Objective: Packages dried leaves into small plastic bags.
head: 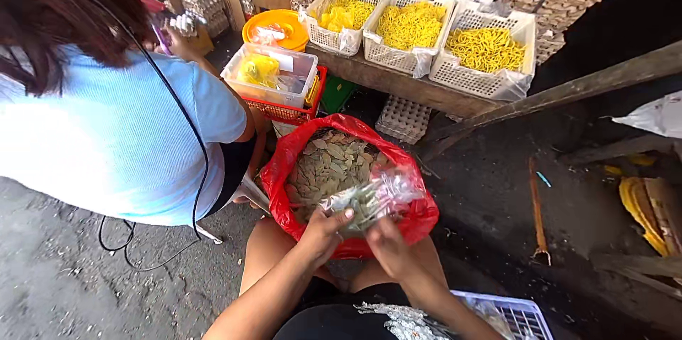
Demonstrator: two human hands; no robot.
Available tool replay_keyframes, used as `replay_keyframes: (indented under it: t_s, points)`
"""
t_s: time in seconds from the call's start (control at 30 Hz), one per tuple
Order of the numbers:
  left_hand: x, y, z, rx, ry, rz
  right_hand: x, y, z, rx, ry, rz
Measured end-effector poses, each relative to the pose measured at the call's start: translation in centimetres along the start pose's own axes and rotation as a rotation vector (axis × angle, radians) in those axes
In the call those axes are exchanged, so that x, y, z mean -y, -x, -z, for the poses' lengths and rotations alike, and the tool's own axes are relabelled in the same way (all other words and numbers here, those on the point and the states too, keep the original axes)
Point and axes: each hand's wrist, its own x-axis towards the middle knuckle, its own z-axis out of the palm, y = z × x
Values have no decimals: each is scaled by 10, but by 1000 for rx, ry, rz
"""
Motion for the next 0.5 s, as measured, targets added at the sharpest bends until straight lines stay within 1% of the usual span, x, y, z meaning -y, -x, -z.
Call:
replay_keyframes:
  t_s: [0.03,0.1,0.2,0.27,0.33,0.37,0.43,0.5]
  points:
    - [4,-1,-1,8,-19,13,-5,2,-3,5,20,4]
    - [15,-1,2,-3,-51,26,1,-13,4,-86,41,55]
    - [19,1,5,-53,4,55,33,-38,21,-178,66,129]
    - [14,0,4,-75,51,52,44,-36,16,-192,218,188]
    - [11,0,1,-110,76,37,35,-23,6,-153,377,228]
    - [11,0,1,-119,76,26,26,-17,-2,-156,404,215]
    - [16,2,0,-136,62,23,9,-8,-16,-219,408,175]
    - [20,4,-1,-173,82,43,6,-9,-14,-247,430,166]
